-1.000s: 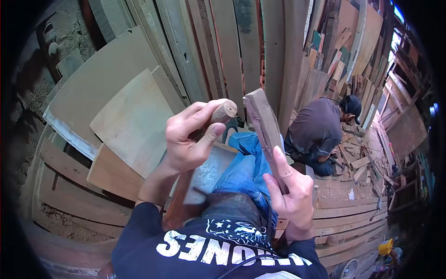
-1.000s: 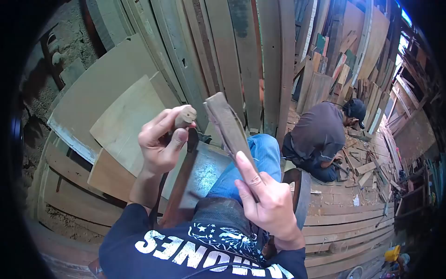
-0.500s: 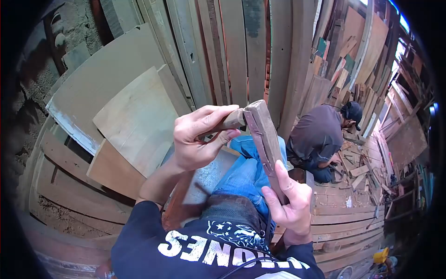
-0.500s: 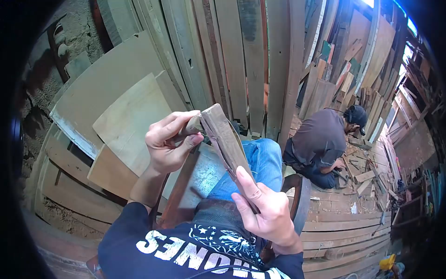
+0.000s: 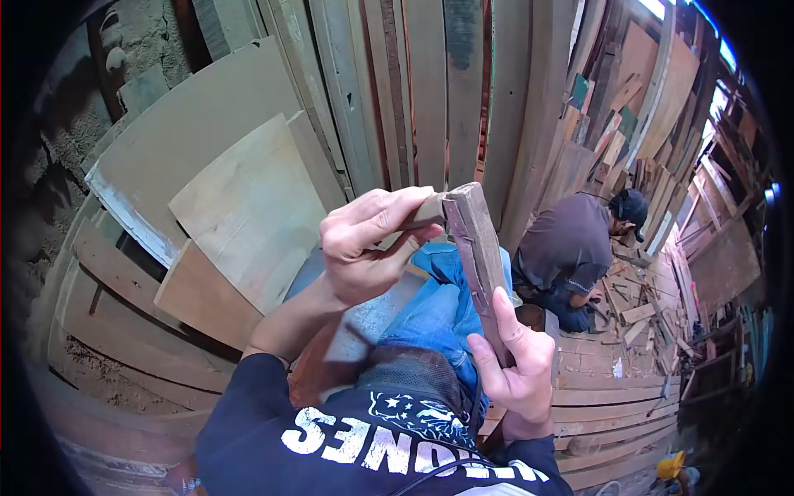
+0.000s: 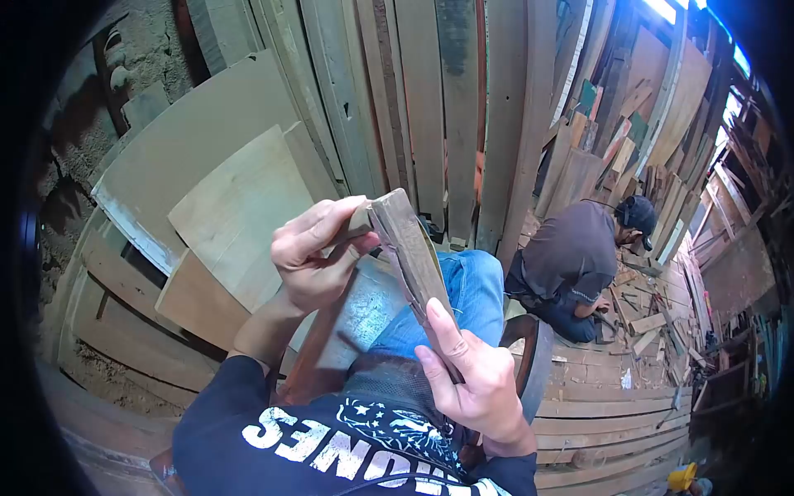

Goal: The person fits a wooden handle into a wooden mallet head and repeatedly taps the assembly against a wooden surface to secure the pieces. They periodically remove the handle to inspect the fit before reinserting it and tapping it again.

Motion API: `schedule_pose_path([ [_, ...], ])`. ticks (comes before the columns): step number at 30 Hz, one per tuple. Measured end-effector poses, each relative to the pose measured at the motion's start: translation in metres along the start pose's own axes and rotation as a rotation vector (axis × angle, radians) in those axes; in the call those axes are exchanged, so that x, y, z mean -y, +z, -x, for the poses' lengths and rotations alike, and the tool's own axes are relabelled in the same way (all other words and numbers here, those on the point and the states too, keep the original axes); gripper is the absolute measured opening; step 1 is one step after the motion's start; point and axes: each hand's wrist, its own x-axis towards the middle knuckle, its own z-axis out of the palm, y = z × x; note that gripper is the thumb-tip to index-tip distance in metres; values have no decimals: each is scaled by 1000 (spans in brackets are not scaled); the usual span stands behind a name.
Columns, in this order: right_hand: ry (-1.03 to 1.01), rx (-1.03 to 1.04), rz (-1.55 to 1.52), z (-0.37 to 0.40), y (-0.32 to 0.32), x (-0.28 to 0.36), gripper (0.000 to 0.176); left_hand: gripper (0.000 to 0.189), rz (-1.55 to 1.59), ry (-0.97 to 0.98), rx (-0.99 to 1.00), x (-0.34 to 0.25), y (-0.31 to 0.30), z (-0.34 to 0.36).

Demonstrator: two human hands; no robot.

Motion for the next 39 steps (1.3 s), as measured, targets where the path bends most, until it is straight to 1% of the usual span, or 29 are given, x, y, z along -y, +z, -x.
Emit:
schedule_pose_path([
  [3, -12, 7, 27, -1, 0, -1, 59, 48, -30, -46, -9, -1, -2, -2],
  [4, -23, -7, 29, -1, 0, -1, 59, 48, 5, 29, -20, 3, 1, 0],
  [5, -24, -9, 28, -1, 1, -1, 59, 48, 5, 31, -19, 2, 2, -1],
  [8, -6, -7, 48, -1, -2, 1, 59, 43, 18, 13, 5, 0, 4, -2],
  [10, 2, 14, 13, -1, -3, 0, 59, 41, -13, -46, -30, -1, 3, -2],
  [11, 0, 11, 12, -1, -2, 0, 59, 41, -14, -43, -28, -3, 3, -3],
  [13, 28, -5, -26, 0, -1, 0, 58, 41, -30, -33, 42, -9, 3, -2],
  [14, 29, -2, -23, -1, -2, 0, 58, 42, -11, 2, 40, -6, 3, -4],
  [15, 20, 6, -33, -2, -3, 1, 58, 41, 22, -47, -17, -2, 6, -2],
  [17, 11, 17, -50, -2, -2, 1, 58, 40, -3, -17, -51, -1, 5, -5],
  [19, 3, 1, -30, -2, -1, 0, 59, 41, -33, -48, 30, -8, 1, -1],
  [20, 1, 4, -30, -1, -1, 0, 59, 43, -10, -41, 36, -8, 2, -2],
  [21, 9, 6, -18, -1, -1, 0, 59, 43, -10, -44, 31, -6, 2, -3],
  [23, 17, 9, -9, 0, -2, 1, 60, 35, 7, -32, -51, -2, 2, -7],
  [25, 35, 33, -7, 1, -2, 1, 61, 36, -29, -11, -53, -6, 0, -6],
  [27, 24, 9, 5, -1, -1, 0, 60, 44, -27, -46, 61, -11, 0, -2],
  [28, 13, -9, 22, -2, -2, 0, 60, 45, -10, -36, 64, -8, 0, -3],
  [29, 14, -8, 26, -2, -3, 1, 60, 45, 1, -4, 10, -2, 2, -3],
  [31, 6, 24, 26, -3, -4, 3, 59, 43, -12, -23, -34, -2, 2, -6],
  [34, 25, -9, 9, 0, -1, -1, 58, 41, -33, -61, 62, -15, 1, -2],
  [35, 27, -7, 14, -1, -2, 0, 58, 41, -29, -63, 59, -13, 3, -1],
  [37, 7, -10, 48, -4, -3, 2, 58, 41, 45, -58, -7, -4, 7, -1],
  [39, -6, -4, 28, -1, -2, 0, 58, 41, -12, -69, -17, -5, 2, -5],
])
